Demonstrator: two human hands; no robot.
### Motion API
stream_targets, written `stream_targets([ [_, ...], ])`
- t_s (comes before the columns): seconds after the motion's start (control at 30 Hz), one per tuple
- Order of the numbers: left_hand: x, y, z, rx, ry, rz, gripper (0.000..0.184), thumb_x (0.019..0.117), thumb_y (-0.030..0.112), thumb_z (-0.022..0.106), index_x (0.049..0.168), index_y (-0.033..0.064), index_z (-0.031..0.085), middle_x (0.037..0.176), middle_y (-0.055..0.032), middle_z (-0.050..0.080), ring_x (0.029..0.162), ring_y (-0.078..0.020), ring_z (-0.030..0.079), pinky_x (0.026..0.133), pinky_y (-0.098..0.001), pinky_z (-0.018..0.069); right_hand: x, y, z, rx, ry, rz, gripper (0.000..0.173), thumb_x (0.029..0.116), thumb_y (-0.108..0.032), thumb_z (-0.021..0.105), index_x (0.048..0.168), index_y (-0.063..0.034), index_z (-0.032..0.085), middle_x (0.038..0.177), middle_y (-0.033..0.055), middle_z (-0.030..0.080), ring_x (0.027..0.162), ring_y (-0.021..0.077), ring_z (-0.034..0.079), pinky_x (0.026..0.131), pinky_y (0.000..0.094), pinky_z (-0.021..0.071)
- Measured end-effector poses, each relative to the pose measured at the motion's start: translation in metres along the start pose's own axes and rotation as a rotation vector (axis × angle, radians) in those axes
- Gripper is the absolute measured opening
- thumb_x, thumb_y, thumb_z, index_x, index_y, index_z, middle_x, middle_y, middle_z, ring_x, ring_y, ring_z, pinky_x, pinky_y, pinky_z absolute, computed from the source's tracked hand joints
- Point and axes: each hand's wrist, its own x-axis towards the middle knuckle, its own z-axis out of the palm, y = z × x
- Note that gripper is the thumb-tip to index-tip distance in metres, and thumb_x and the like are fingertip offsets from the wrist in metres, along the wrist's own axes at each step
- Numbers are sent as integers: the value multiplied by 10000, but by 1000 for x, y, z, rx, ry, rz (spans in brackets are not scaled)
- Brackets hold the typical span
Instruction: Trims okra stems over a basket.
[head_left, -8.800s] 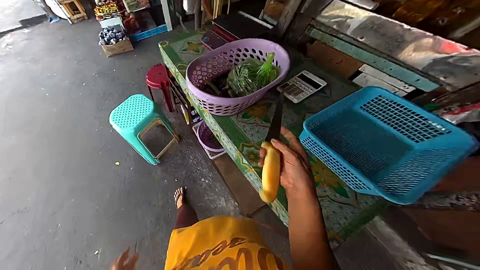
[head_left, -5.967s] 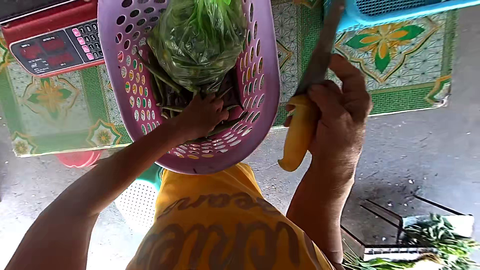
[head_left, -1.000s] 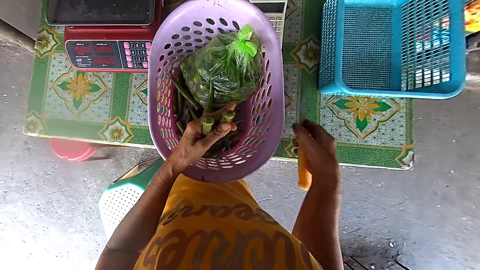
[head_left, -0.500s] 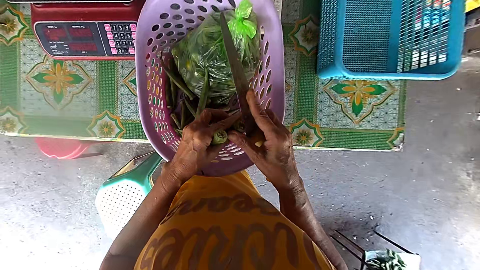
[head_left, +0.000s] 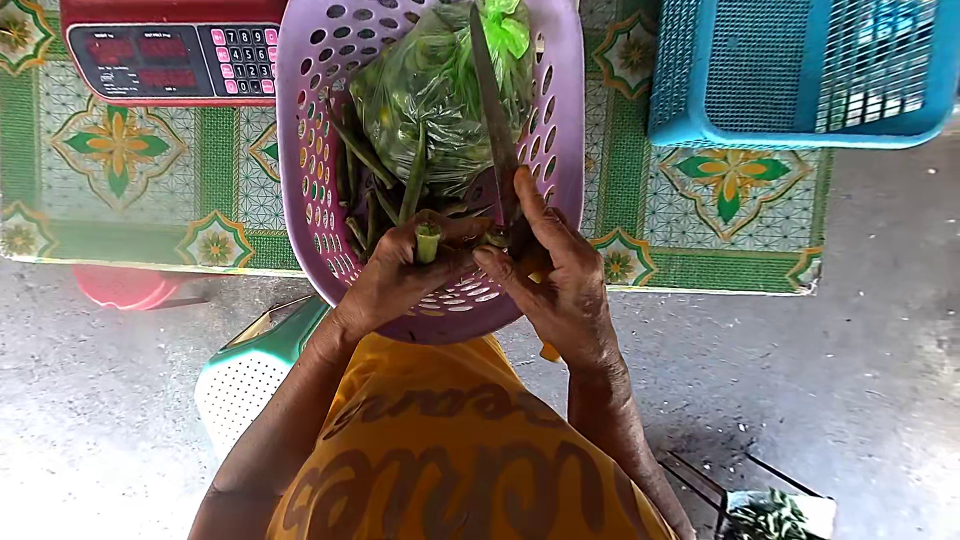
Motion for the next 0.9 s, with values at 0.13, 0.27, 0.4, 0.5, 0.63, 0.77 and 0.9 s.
stream_targets([
  [0.13,3,-1,1,52,-39,28,276,948,-35,649,1219,-19,700,1179,-108,680,967,-114,679,830,-242,588,-1,0,-2,-25,2,-14,705,971,-314,699,1578,-95,414,1185,134,630,860,110,617,708,235,529],
  [0.27,5,-1,-2,392,-10,149,288,954,71,676,1236,49,730,1104,-50,726,1035,-151,635,915,-318,506,-3,-1,-1,-96,36,-18,711,960,-334,707,1565,-80,433,1078,128,623,773,109,581,632,230,491],
  [0.4,9,2,-4,609,-62,230,303,940,90,675,1239,64,722,1134,-68,718,1074,-185,651,941,-339,524,-4,-1,1,-101,57,-20,694,970,-331,694,1555,-58,441,1068,138,633,758,105,585,627,222,498],
  [0.5,10,0,-4,602,-94,228,319,933,64,672,1250,66,710,1137,-77,699,1016,-148,673,886,-326,561,-5,-2,3,-118,65,-12,679,972,-323,687,1554,-67,448,1050,127,639,724,93,580,600,218,495],
  [0.63,11,-3,0,570,-68,253,337,919,36,670,1254,46,704,1189,-98,692,1089,-180,660,944,-339,545,-6,-1,3,-94,73,-16,661,963,-262,696,1546,-63,455,1116,123,661,747,78,595,621,216,510],
  [0.77,13,-4,2,580,-23,275,326,928,41,667,1251,30,707,1184,-113,693,1087,-201,654,941,-338,535,-5,-4,5,-159,87,-6,619,979,-263,678,1539,-95,476,1102,123,666,744,110,605,609,263,511],
  [0.9,13,-8,4,571,2,269,317,929,38,672,1244,25,700,1185,-111,690,1080,-190,656,932,-332,540,-4,-3,6,-148,90,-14,587,979,-251,680,1516,-89,505,1062,99,682,709,87,601,578,250,507],
])
